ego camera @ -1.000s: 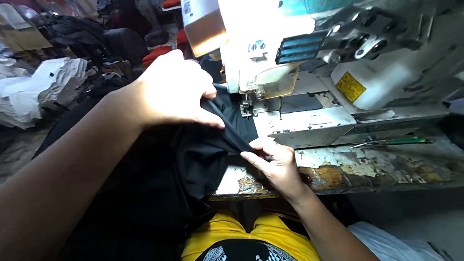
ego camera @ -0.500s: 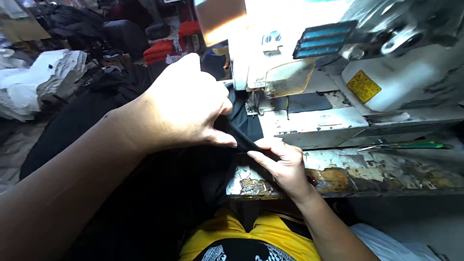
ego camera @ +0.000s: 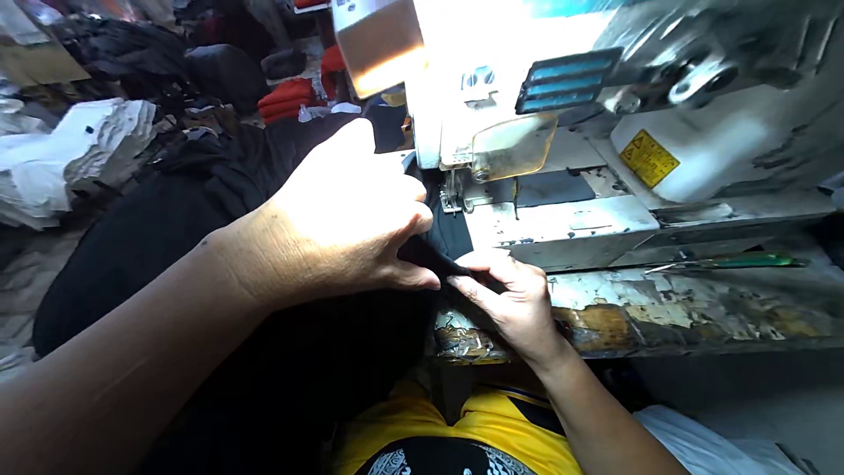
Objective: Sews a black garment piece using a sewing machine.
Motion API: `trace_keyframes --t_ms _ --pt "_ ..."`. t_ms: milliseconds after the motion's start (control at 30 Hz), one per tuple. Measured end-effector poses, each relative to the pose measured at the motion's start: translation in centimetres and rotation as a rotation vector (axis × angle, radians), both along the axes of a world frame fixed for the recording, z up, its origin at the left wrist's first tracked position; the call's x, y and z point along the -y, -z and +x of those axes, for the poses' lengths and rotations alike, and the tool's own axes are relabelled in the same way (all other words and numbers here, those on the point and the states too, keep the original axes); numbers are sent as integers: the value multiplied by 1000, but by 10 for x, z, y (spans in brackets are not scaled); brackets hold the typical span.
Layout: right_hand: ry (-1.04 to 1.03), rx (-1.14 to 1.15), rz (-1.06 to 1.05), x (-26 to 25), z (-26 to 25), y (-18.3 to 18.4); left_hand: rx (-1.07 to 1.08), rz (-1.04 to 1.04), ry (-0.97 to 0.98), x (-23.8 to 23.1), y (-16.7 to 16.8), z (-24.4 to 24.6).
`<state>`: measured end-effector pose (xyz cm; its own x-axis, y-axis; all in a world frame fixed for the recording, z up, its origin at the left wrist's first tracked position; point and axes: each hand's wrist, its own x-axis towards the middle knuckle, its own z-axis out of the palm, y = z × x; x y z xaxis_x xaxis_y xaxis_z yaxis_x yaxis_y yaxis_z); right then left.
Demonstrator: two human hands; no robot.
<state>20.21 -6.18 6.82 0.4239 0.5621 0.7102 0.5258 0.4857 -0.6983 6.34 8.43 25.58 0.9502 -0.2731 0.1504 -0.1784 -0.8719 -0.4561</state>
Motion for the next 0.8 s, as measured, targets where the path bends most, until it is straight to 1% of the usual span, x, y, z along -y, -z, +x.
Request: trace_keyframes --t_ms 133,200,233,267,367,400,433,500,633,800 --pt "48 43 14 0 0 -2 -15 -5 -7 -4 1 3" --pt "81 64 2 7 -6 -1 26 -25 -10 -5 3 2" --pt "92 70 -9 13 -10 0 64 -74 -6 -2 10 -2" --pt "93 65 -14 20 -15 1 109 -144 7 3 23 -6" --pt "104 36 15 30 -23 6 193 -324 38 7 87 -20" --pt "108 34 15 30 -23 6 247 -363 45 3 102 -23" --pt "106 36 11 30 -23 5 294 -381 42 1 110 -23" --pt "96 45 3 31 -24 0 317 -389 13 2 110 -24" --pt "106 31 -8 31 -24 0 280 -398 11 2 100 -22" --pt "150 47 -8 13 -12 -1 262 -379 -21 -7 89 -7"
